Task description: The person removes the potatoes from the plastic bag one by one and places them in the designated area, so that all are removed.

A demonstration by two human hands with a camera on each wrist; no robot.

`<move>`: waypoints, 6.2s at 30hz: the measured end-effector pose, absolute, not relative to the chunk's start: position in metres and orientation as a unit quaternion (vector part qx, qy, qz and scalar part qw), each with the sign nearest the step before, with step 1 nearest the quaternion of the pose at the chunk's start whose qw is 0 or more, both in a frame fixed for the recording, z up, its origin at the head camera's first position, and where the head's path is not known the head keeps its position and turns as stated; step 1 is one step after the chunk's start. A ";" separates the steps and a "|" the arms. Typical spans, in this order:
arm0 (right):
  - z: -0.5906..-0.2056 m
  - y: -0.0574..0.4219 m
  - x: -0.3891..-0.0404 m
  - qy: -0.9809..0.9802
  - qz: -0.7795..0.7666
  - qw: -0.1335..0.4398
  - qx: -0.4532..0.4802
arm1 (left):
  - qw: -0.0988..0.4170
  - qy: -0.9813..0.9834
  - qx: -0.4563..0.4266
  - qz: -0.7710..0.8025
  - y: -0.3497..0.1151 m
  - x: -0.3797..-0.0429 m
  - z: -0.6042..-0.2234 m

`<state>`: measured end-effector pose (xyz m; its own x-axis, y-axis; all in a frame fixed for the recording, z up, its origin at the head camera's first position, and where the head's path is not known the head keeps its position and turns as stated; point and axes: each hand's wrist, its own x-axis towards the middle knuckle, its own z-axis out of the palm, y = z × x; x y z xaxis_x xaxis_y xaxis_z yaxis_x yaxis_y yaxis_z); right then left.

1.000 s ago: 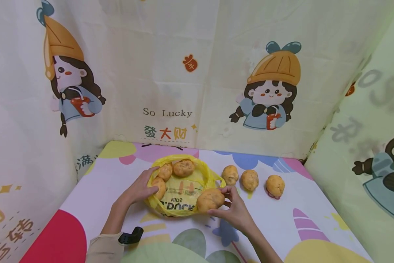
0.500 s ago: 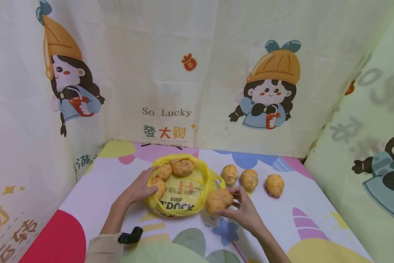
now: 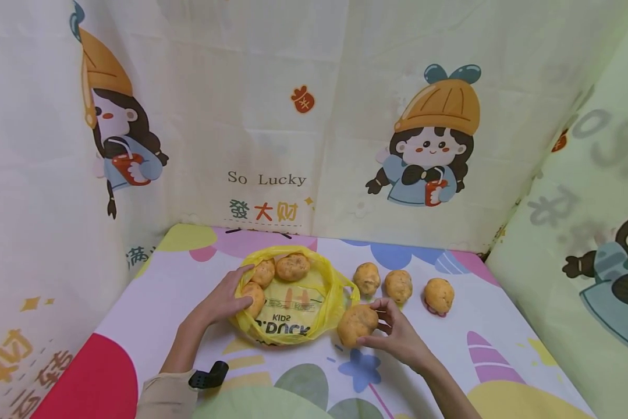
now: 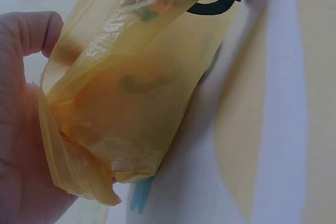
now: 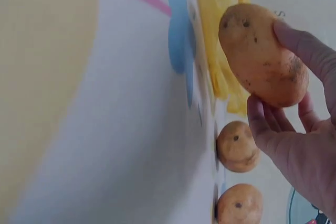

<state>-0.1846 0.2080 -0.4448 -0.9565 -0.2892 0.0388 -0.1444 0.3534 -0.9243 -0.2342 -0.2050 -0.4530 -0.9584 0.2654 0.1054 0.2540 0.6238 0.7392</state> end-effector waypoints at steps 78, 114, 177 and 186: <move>-0.431 0.243 -0.227 0.831 -0.524 0.075 -0.170 | 0.004 0.903 0.149 0.402 -0.206 -0.233 -0.451; -0.421 0.132 -0.218 0.766 -0.611 0.005 -0.202 | 0.013 0.901 0.149 0.407 -0.206 -0.233 -0.451; -0.454 0.012 -0.260 0.752 -0.654 -0.061 0.058 | 0.018 0.897 0.153 0.414 -0.205 -0.233 -0.451; -0.461 0.005 -0.272 0.779 -0.617 -0.069 0.087 | 0.020 0.898 0.147 0.413 -0.205 -0.232 -0.450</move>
